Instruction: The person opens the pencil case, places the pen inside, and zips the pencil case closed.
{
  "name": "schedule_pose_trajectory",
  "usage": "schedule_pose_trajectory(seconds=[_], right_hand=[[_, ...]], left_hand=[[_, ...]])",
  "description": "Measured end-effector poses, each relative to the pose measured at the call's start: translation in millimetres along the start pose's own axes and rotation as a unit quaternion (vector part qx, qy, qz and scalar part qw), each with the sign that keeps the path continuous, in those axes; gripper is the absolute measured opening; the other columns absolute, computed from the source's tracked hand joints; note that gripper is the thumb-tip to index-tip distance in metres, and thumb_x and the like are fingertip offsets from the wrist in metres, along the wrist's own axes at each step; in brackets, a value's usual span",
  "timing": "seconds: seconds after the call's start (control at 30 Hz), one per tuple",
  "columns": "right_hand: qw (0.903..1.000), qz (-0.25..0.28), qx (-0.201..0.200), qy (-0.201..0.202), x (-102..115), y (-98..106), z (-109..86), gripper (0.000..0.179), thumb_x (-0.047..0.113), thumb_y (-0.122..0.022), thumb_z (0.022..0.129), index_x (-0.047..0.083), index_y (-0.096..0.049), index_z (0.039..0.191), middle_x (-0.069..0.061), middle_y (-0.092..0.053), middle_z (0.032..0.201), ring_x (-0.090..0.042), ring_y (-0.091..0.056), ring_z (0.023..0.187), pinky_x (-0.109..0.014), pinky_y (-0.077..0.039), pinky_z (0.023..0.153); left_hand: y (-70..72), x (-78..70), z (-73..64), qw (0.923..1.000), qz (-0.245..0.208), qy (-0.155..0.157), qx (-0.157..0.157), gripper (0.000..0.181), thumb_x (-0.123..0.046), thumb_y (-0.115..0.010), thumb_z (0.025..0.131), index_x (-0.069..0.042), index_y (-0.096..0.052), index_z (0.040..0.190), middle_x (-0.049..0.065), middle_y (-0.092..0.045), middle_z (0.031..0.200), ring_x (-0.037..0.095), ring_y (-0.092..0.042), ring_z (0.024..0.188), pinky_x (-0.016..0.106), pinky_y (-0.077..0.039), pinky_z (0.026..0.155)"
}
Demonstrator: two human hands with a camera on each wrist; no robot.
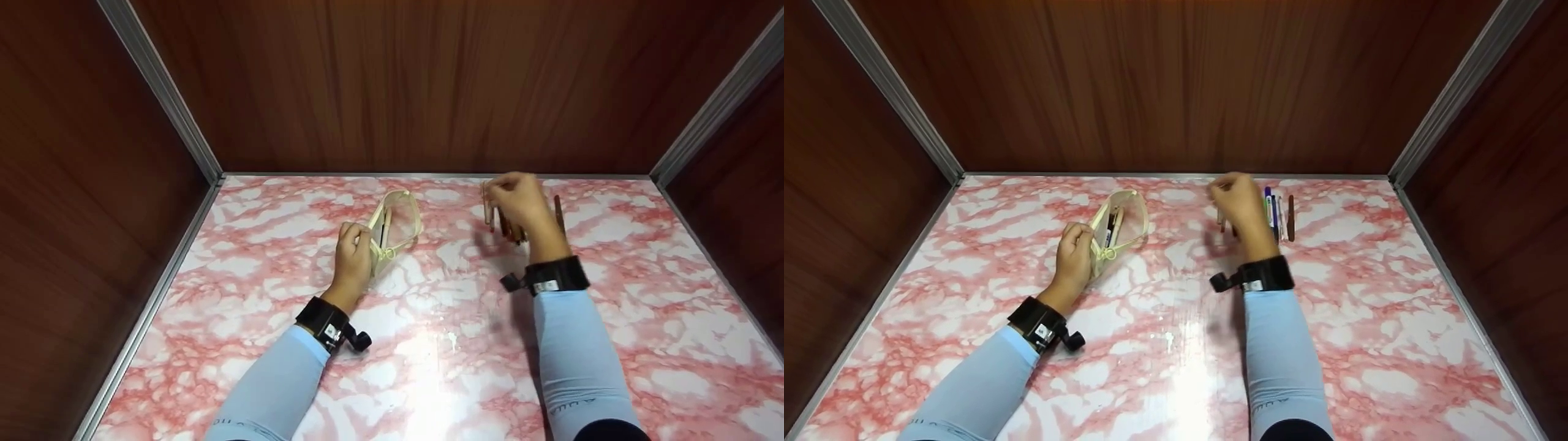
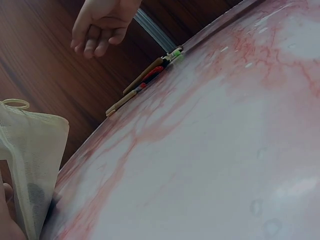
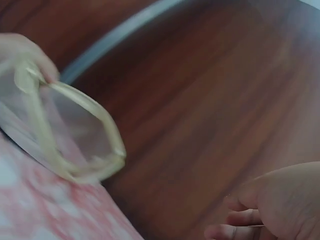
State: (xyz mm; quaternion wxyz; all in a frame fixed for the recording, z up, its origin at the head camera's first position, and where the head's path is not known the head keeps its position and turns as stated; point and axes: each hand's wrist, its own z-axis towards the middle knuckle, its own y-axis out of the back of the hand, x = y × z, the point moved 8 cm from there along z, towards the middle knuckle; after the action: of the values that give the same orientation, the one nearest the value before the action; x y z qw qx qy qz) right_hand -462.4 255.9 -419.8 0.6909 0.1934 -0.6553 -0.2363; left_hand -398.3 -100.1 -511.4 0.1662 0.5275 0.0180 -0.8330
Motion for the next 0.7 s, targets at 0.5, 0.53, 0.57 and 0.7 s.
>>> schedule_pose_trajectory(seconds=[0.5,0.53,0.57,0.7], right_hand=[[0.9852,-0.098,-0.119,-0.074,-104.4,79.5,2.2,0.047,0.031,-0.059,0.110,-0.006,-0.074,0.135,-0.031,-0.074,0.134,-0.044,-0.068,0.120,-0.058,-0.054,0.107],[0.9837,-0.104,-0.122,-0.082,-109.0,81.1,1.7,0.049,0.033,-0.058,0.111,-0.006,-0.073,0.138,-0.031,-0.073,0.135,-0.045,-0.068,0.121,-0.059,-0.054,0.106],[0.9820,-0.107,-0.127,-0.089,-112.5,82.2,1.0,0.050,0.034,-0.058,0.112,-0.005,-0.072,0.141,-0.031,-0.073,0.136,-0.046,-0.068,0.122,-0.060,-0.054,0.106],[0.9768,-0.118,-0.141,-0.109,-123.4,84.9,0.6,0.055,0.034,-0.058,0.114,-0.004,-0.064,0.154,-0.033,-0.071,0.142,-0.051,-0.068,0.131,-0.064,-0.053,0.111]], left_hand=[[0.1,-0.4,-2.0,0.9999,-0.008,0.011,0.009,0.018,-0.003,-0.058,0.108,0.006,-0.070,0.097,0.014,-0.058,0.109,0.017,-0.056,0.104,0.024,-0.049,0.089],[0.2,-0.8,-1.9,0.9998,-0.010,0.015,0.011,0.019,-0.003,-0.058,0.108,0.007,-0.070,0.098,0.014,-0.058,0.109,0.017,-0.055,0.103,0.024,-0.049,0.088],[0.3,-1.0,-1.8,0.9997,-0.011,0.019,0.012,0.019,-0.004,-0.058,0.109,0.007,-0.070,0.099,0.014,-0.057,0.110,0.016,-0.055,0.103,0.023,-0.049,0.087],[-0.9,-2.0,-1.4,0.9998,-0.004,0.013,0.011,0.020,-0.004,-0.058,0.108,0.008,-0.071,0.100,0.015,-0.059,0.109,0.018,-0.056,0.105,0.025,-0.048,0.091]])
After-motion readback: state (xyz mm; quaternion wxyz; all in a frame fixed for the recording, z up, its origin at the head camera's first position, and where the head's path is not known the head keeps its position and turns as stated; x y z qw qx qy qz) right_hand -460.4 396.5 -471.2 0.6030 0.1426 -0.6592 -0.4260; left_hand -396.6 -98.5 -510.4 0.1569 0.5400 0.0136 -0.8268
